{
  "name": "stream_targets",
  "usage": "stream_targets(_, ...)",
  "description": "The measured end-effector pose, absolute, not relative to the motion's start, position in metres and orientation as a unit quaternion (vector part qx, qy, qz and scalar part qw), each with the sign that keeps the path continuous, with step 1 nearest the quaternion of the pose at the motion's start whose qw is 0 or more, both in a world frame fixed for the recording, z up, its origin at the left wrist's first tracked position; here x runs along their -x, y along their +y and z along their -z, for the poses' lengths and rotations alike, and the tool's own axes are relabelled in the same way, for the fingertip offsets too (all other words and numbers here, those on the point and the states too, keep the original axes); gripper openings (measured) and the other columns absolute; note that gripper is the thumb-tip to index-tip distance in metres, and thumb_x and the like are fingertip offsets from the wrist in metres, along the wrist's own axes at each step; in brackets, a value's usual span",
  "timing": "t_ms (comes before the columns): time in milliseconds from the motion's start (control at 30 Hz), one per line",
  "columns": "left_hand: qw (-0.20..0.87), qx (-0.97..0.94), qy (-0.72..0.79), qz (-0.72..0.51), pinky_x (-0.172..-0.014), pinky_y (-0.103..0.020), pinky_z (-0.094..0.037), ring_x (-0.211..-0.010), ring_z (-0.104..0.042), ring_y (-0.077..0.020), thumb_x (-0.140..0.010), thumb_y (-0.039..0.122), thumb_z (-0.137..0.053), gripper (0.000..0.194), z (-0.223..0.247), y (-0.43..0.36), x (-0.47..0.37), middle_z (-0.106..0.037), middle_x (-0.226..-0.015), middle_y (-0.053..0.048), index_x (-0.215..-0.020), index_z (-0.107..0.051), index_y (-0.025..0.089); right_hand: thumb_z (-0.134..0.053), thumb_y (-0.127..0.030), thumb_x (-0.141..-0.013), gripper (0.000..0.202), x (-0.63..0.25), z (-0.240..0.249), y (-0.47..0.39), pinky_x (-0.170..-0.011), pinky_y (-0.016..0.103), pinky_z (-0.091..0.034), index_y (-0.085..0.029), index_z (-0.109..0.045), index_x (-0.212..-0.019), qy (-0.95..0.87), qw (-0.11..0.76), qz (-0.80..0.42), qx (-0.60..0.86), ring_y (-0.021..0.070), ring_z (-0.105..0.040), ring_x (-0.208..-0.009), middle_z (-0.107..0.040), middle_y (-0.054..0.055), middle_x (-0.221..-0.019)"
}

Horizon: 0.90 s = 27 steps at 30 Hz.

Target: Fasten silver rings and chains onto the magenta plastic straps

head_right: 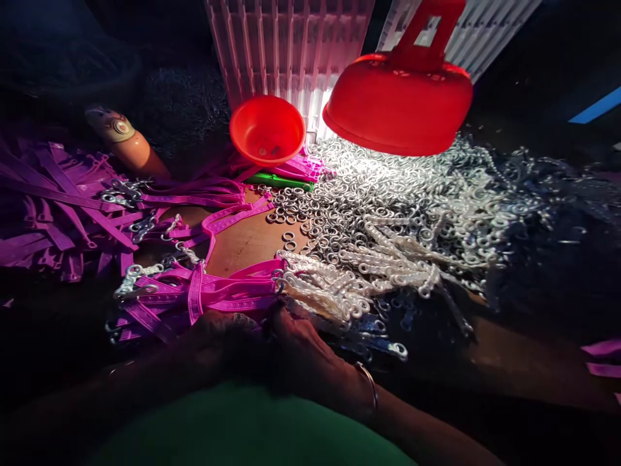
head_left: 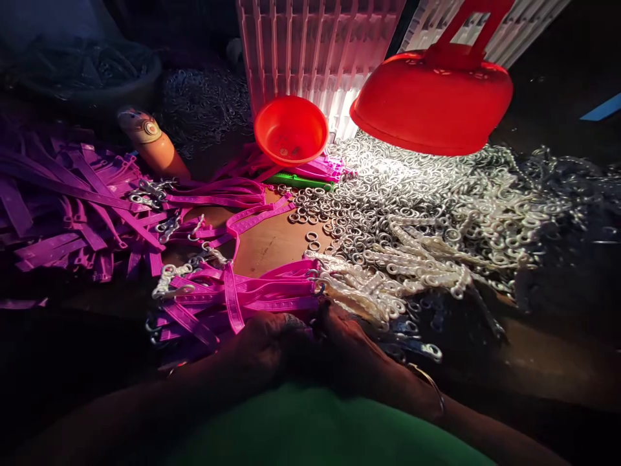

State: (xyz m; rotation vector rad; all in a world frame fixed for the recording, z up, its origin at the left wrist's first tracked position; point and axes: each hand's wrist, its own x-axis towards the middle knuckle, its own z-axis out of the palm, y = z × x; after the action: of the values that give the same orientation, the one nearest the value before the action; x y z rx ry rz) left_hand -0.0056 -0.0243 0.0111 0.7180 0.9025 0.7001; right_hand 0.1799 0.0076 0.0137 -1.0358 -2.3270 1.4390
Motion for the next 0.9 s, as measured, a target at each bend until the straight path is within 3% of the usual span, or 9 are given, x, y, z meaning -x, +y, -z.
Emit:
stream_targets(200, 0.808, -0.297, 0.415, -0.296, -0.059, -0.027, -0.045, -0.061, -0.055, -0.0144, -0.069, 0.040, -0.070, 0.031, -0.008, -0.024, 0.009, -0.059, -0.064, -0.005, -0.070, -0.065, 0.009, -0.047, -0.009, -0.069, 0.036, -0.174, -0.016, 0.007, -0.056, 0.024, -0.039, -0.014, -0.047, -0.104, -0.796, -0.008, -0.490, 0.356, 0.0152, -0.049, -0.065, -0.058, 0.007, -0.079)
stream_targets(400, 0.847, -0.239, 0.372, -0.295, -0.055, -0.023, -0.040, -0.057, -0.051, -0.0108, -0.063, 0.027, -0.076, 0.022, -0.005, -0.021, 0.009, -0.054, -0.060, -0.001, -0.063, -0.061, 0.011, -0.044, -0.006, -0.070, 0.030, -0.166, -0.025, 0.010, -0.050, 0.022, -0.028, -0.016, -0.045, -0.098, -0.806, -0.072, -0.470, 0.352, 0.0119, -0.041, -0.055, -0.054, 0.003, -0.070)
stream_targets(533, 0.840, -0.224, 0.388, -0.305, -0.051, -0.022, -0.036, -0.051, -0.046, -0.0085, -0.063, 0.033, -0.076, 0.029, 0.001, -0.018, 0.010, -0.049, -0.055, 0.001, -0.060, -0.057, 0.011, -0.042, -0.006, -0.073, 0.026, -0.167, -0.022, 0.016, -0.060, 0.025, -0.033, -0.018, -0.047, -0.096, -0.837, -0.033, -0.414, 0.355, 0.0156, -0.048, -0.069, -0.056, 0.007, -0.083)
stream_targets(667, 0.831, -0.237, 0.404, -0.299, -0.050, -0.021, -0.036, -0.052, -0.048, -0.0091, -0.062, 0.043, -0.075, 0.037, 0.006, -0.015, 0.011, -0.052, -0.058, 0.000, -0.065, -0.058, 0.011, -0.044, -0.002, -0.068, 0.033, -0.169, -0.019, 0.020, -0.069, 0.028, -0.037, -0.016, -0.047, -0.098, -0.839, 0.015, -0.428, 0.336, 0.0177, -0.049, -0.080, -0.056, 0.010, -0.096)
stream_targets(900, 0.787, -0.252, 0.468, -0.313, -0.053, -0.022, -0.040, -0.058, -0.052, -0.0118, -0.065, 0.039, -0.073, 0.031, -0.013, -0.017, 0.010, -0.057, -0.061, -0.001, -0.071, -0.060, 0.011, -0.048, -0.009, -0.073, 0.032, -0.171, -0.017, 0.017, -0.069, 0.028, -0.038, -0.016, -0.047, -0.104, -0.817, 0.083, -0.454, 0.345, 0.0165, -0.048, -0.075, -0.059, 0.009, -0.090)
